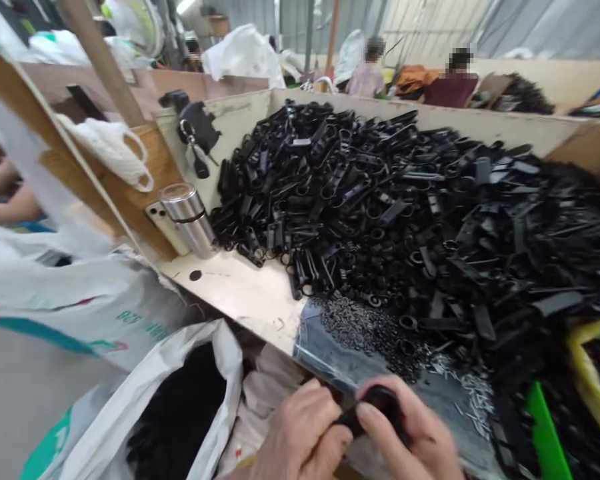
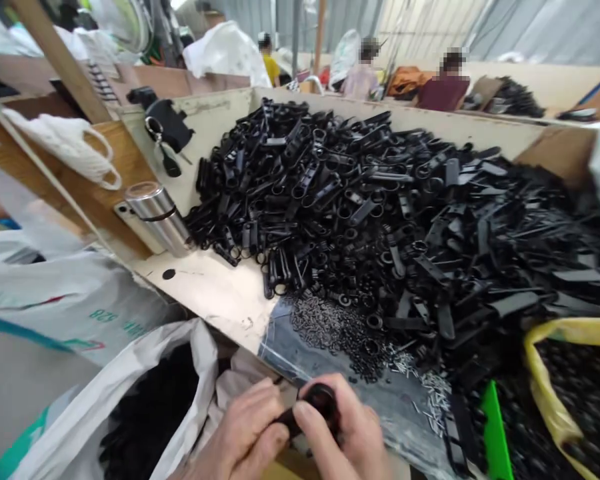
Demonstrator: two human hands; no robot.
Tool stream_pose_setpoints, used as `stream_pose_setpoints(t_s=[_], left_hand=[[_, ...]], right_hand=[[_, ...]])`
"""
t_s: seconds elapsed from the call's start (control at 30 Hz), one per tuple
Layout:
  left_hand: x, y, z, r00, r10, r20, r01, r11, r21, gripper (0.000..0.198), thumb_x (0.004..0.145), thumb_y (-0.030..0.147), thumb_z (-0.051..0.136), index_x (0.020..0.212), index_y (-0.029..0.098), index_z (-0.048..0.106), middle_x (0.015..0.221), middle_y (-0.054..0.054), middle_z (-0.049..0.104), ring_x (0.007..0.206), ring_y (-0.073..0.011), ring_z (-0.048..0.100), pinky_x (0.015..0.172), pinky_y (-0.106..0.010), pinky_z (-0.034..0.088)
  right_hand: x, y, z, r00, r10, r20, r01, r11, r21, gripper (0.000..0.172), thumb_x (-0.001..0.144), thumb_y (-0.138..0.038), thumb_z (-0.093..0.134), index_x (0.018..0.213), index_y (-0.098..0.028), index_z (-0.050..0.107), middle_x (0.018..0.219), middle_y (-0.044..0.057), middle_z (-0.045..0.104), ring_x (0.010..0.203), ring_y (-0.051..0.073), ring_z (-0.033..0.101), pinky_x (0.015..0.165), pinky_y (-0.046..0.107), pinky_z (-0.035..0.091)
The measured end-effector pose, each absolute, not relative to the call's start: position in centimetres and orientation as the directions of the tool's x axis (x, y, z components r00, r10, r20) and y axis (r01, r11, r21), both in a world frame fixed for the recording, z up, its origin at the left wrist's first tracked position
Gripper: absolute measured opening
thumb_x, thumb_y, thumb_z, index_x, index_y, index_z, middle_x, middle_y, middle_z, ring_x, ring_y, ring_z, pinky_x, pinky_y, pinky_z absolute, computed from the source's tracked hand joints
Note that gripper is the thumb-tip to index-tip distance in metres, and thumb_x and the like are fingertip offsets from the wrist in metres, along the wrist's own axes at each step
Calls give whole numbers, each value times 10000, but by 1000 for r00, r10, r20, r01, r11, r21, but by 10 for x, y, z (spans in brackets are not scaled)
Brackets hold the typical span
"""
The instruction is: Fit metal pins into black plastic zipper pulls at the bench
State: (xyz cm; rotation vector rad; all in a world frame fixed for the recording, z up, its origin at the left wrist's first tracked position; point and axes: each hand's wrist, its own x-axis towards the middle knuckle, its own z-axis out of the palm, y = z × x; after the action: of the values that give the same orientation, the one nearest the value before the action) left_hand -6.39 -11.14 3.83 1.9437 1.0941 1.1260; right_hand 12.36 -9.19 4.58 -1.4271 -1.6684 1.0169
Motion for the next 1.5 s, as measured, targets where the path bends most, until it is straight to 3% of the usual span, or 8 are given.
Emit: stream_pose_setpoints(t_s=[0.2, 0.37, 0.53, 0.8, 0.97, 1.07, 1.2, 1.5], left_hand=[[-55, -115, 12, 38, 996, -77, 190, 69, 979, 326, 999, 501, 522, 998, 234, 709, 1016, -81, 735, 951, -231, 657, 893, -313, 514], [-81, -89, 17, 114, 968, -223, -36, 228, 973, 394, 938, 594, 593, 1072, 227, 637, 882, -43, 729, 811, -208, 664, 746, -295, 517], [-138, -38, 28, -261, 963, 64, 724, 151, 673, 240, 950, 444, 556, 880, 246, 673, 814, -35, 707, 828, -251, 655, 797, -354, 479], [-165, 0, 21, -385, 859, 337, 858, 199, 473, 414, 923, 458, 512, 1173, 175, 684, 1200, -192, 633, 1133, -413, 548, 938, -558, 427], [-119, -8, 27, -335, 933, -131, 192, 204, 960, 525, 797, 602, 727, 1149, 228, 619, 793, -13, 672, 632, -197, 595, 557, -295, 435], [-87, -5, 37, -154, 899, -409, -287, 356, 889, 661, 740, 580, 831, 1239, 219, 592, 905, -15, 733, 706, -169, 653, 608, -263, 504], [-66, 5, 44, -4, 876, -482, -438, 431, 789, 731, 685, 440, 923, 1299, 230, 588, 956, -22, 757, 822, -168, 696, 741, -269, 553], [-58, 5, 49, 122, 875, -469, -282, 483, 829, 553, 689, 412, 919, 1106, 211, 617, 838, 12, 718, 682, -128, 635, 629, -228, 505]], right_hand=[[93, -58, 48, -344, 928, -141, 349, -13, -937, 370, 978, -513, 511, 770, -208, 536, 681, -29, 505, 644, 145, 498, 587, 238, 423], [82, -32, 61, -477, 866, -152, 528, 144, -837, 214, 1006, -402, 556, 918, -214, 607, 652, -54, 572, 616, 143, 557, 577, 237, 379], [45, 23, 65, -473, 881, 15, 771, 422, -476, 225, 1025, -281, 610, 1243, -228, 612, 898, 16, 742, 804, 194, 726, 718, 269, 492], [7, 53, 47, -460, 888, 18, 794, 420, -439, 195, 970, -98, 572, 1077, -208, 692, 1071, 96, 740, 907, 227, 760, 750, 300, 555], [38, 44, 59, -330, 941, 76, 741, 308, -596, 182, 996, -182, 586, 1050, -234, 752, 926, -20, 793, 820, 132, 742, 725, 186, 519], [57, 22, 57, -281, 955, 99, 584, 252, -771, 188, 975, -161, 603, 923, -200, 780, 801, -37, 785, 699, 110, 714, 648, 166, 494], [90, 2, 51, -333, 931, 148, 370, 273, -888, 135, 916, -152, 688, 937, -225, 800, 863, -32, 786, 735, 127, 707, 698, 194, 492], [145, 64, 44, -356, 933, 53, 893, 356, -277, 242, 1013, -194, 597, 1209, -276, 712, 1120, 44, 712, 822, 177, 733, 674, 247, 503]])
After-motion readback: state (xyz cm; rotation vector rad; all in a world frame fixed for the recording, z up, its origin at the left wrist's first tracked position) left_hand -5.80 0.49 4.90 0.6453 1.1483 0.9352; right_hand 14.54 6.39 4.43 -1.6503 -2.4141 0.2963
